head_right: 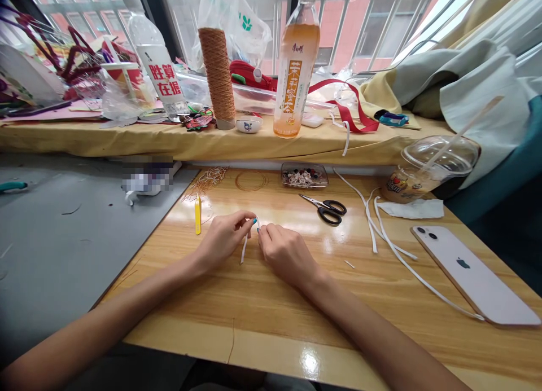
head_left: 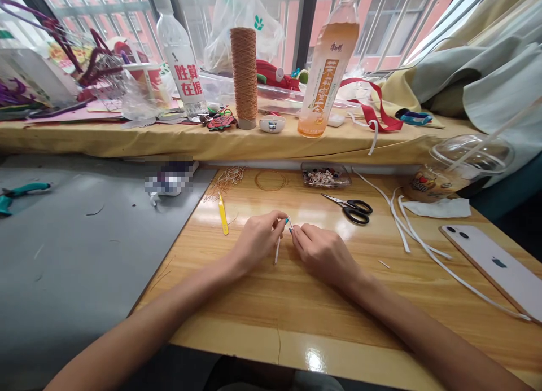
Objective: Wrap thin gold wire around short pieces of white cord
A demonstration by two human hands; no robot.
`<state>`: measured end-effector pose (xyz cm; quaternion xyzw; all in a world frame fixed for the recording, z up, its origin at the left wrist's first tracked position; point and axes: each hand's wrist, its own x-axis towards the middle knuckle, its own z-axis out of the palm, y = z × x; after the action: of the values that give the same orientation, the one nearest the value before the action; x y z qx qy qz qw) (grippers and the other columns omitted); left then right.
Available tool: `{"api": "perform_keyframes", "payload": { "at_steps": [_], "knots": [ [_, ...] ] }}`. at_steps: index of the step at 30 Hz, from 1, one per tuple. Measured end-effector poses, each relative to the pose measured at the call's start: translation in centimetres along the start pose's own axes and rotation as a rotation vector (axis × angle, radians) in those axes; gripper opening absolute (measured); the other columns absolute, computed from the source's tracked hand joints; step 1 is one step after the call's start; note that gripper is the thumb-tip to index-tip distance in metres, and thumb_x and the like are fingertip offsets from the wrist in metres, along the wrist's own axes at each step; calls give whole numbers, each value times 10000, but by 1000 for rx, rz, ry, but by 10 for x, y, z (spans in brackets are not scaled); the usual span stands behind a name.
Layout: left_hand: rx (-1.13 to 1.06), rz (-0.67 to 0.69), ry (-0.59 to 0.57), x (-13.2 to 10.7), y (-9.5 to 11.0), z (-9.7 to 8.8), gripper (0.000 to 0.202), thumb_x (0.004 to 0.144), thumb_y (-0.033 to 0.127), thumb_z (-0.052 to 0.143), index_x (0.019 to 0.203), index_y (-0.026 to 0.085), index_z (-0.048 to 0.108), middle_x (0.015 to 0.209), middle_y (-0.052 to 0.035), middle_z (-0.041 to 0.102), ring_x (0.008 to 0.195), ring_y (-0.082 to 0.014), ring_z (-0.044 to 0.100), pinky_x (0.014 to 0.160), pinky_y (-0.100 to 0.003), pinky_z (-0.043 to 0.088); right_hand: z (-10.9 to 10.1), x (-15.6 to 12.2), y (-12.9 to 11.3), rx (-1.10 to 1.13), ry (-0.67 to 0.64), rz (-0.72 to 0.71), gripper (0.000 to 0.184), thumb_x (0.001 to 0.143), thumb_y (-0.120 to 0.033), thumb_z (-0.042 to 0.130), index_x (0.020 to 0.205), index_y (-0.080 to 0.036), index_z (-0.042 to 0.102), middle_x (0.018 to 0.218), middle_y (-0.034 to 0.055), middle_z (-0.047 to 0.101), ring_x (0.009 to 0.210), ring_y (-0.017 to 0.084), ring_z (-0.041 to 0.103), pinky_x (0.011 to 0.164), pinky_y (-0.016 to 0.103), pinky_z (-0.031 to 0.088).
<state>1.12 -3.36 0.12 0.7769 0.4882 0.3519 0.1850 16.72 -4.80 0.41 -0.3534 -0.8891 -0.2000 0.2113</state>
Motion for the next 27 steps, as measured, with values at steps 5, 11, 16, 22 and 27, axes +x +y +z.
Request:
{"api": "perform_keyframes", "payload": {
  "at_steps": [5,11,16,22,27],
  "knots": [
    [-475,-247,-253,9,3,-7,262,796,181,415,1013,121,549,640,2,573,452,-57,379,445,-173,295,-3,2,3,368,-88,252,306,827,-170,365,580,-146,545,540,15,509,472,97,435,478,224,293],
    [-859,-375,-530,14,-5,-19,400,796,278,431,1159,116,471,521,25,487,407,-44,309,402,-174,223,-11,7,11,912,-201,552,307,823,-237,395,559,-159,532,524,-14,536,475,85,471,477,193,337],
    [-873,-377,-538,14,-7,-19,455,767,367,505,1146,115,489,579,-2,528,417,-43,351,400,-173,253,-9,6,10,889,-173,526,322,817,-260,408,538,-161,534,529,-14,525,495,87,456,504,203,329],
    [-898,-370,-496,14,-9,-12,419,731,358,548,1070,112,537,769,-56,591,394,-24,364,373,-166,256,-6,5,9,852,-159,479,329,824,-257,398,538,-165,531,529,-11,513,507,91,452,524,214,325],
    [-911,-411,-446,13,-4,-11,379,705,348,556,978,84,562,726,-54,595,370,-28,379,358,-160,240,-4,4,11,937,-188,464,337,832,-272,385,549,-165,533,522,-14,500,492,87,449,509,208,335]
  ]
}}
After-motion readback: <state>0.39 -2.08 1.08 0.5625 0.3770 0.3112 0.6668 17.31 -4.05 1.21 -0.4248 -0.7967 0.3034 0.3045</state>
